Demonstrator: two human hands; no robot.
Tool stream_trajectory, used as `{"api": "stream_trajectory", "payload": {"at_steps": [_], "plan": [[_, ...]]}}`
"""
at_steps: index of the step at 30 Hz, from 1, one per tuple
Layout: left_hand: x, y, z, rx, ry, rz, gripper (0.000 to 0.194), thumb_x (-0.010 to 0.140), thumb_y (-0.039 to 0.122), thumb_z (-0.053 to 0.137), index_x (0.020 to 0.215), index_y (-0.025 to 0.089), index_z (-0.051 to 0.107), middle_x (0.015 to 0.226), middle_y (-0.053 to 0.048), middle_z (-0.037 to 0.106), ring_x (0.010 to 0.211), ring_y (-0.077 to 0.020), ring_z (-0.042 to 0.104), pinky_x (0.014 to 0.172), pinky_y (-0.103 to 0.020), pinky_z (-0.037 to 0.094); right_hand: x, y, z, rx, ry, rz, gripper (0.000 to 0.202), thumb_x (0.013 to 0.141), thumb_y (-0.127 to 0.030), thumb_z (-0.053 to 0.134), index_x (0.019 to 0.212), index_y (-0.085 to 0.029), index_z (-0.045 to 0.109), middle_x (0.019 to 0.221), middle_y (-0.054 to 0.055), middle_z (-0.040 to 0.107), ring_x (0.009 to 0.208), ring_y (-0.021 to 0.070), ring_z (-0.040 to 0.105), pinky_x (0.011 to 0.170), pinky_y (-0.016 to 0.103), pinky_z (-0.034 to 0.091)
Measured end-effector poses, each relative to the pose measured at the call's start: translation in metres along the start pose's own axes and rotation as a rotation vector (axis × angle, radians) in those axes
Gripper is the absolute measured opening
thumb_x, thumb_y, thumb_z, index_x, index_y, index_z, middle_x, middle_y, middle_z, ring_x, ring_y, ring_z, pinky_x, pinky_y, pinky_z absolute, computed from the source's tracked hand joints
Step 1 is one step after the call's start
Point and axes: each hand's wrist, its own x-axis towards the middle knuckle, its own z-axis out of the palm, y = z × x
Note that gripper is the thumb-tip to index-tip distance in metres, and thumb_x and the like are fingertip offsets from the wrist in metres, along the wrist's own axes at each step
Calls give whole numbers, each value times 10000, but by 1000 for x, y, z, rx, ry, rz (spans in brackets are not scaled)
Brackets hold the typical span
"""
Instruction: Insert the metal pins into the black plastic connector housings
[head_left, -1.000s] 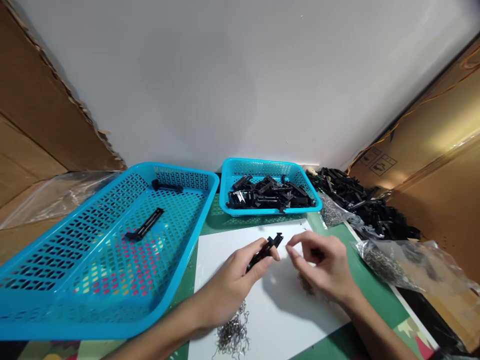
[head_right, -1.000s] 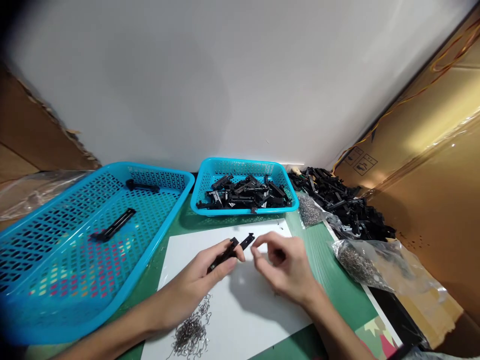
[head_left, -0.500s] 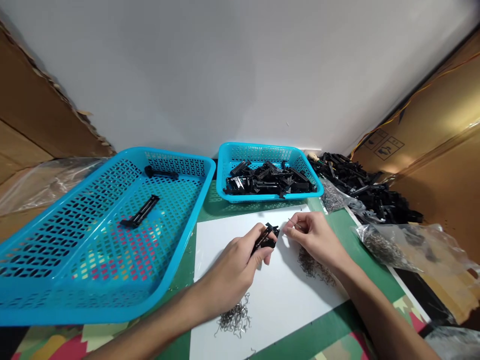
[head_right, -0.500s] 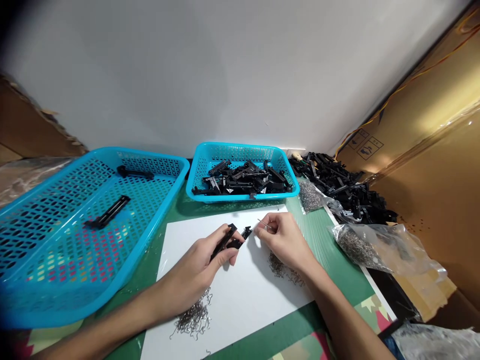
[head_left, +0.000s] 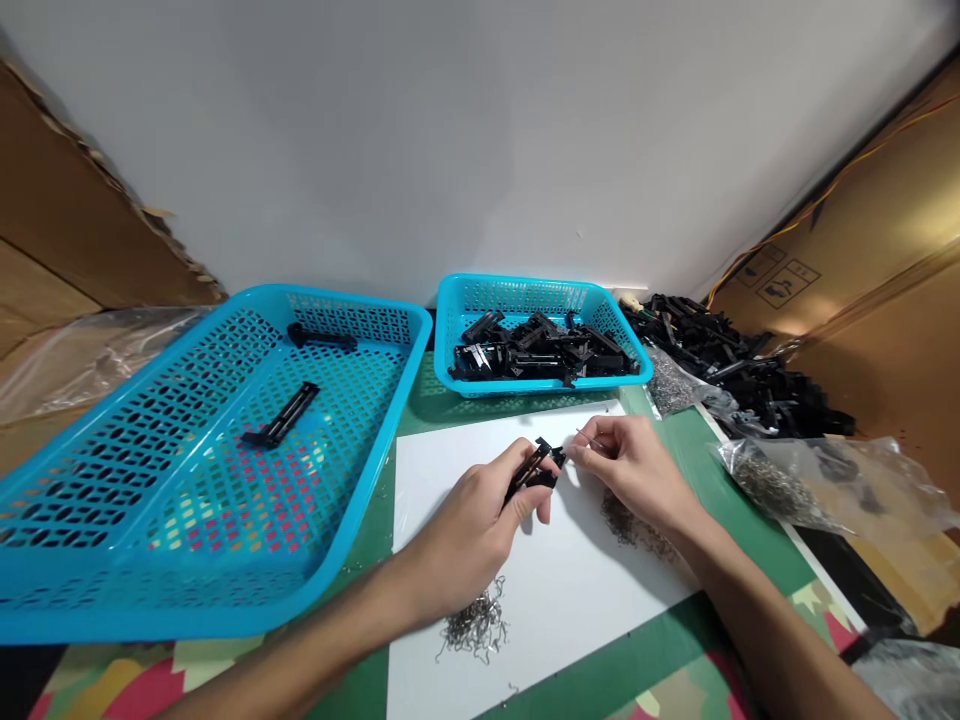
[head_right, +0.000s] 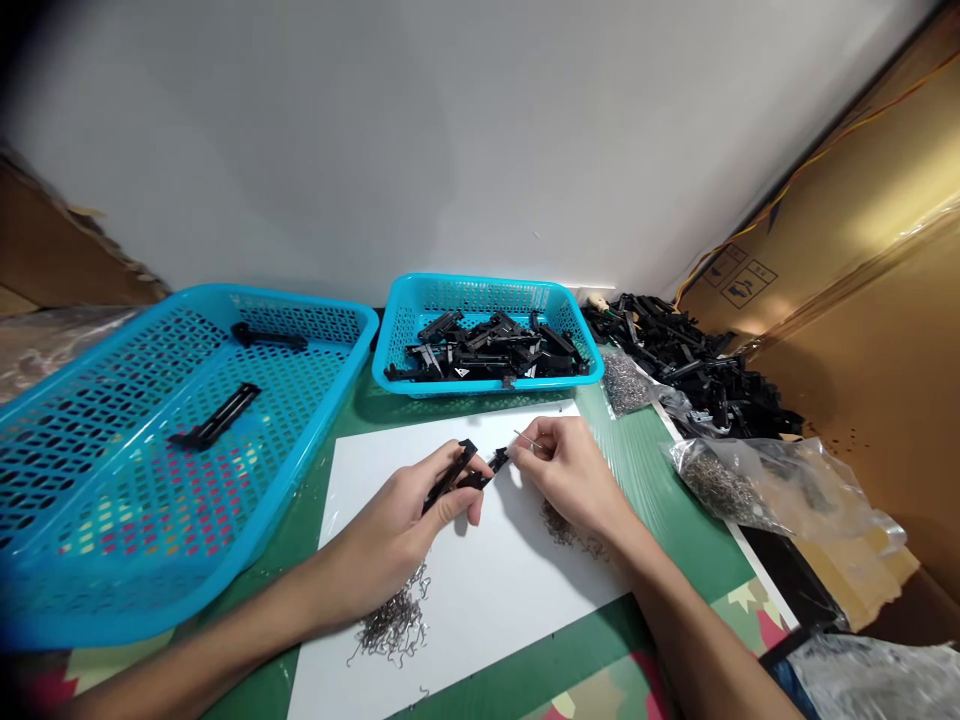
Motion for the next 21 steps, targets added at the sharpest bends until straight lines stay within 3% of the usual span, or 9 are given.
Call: {"api": "stream_trajectory", "payload": {"at_steps": [8, 13, 21], "plan": [[1, 2, -1, -18, -7, 0, 209, 1109, 324, 469, 1000, 221, 615, 999, 20, 679, 888, -159, 602, 795, -303, 400, -4, 0, 5, -176, 82, -87, 216, 891, -318, 641, 721, -186, 621, 534, -62, 473, 515, 98, 377, 492, 250, 249], [1, 4, -1, -5, -19, -6, 177, 1105, 313, 470, 1040, 223, 608, 936, 25, 673, 814, -154, 577, 750, -299, 396, -5, -1, 5, -194, 85, -100, 214, 892, -308, 647, 719, -182, 627, 530, -63, 474, 513, 94, 365, 492, 252, 238], [1, 5, -2, 24, -23, 4, 200, 1095, 273, 468, 937, 216, 575, 1023, 12, 684, 902, -164, 612, 776, -305, 394, -9, -2, 6, -211, 94, -102, 211, 880, -285, 646, 701, -174, 645, 525, -57, 480, 512, 91, 373, 492, 250, 244]]}}
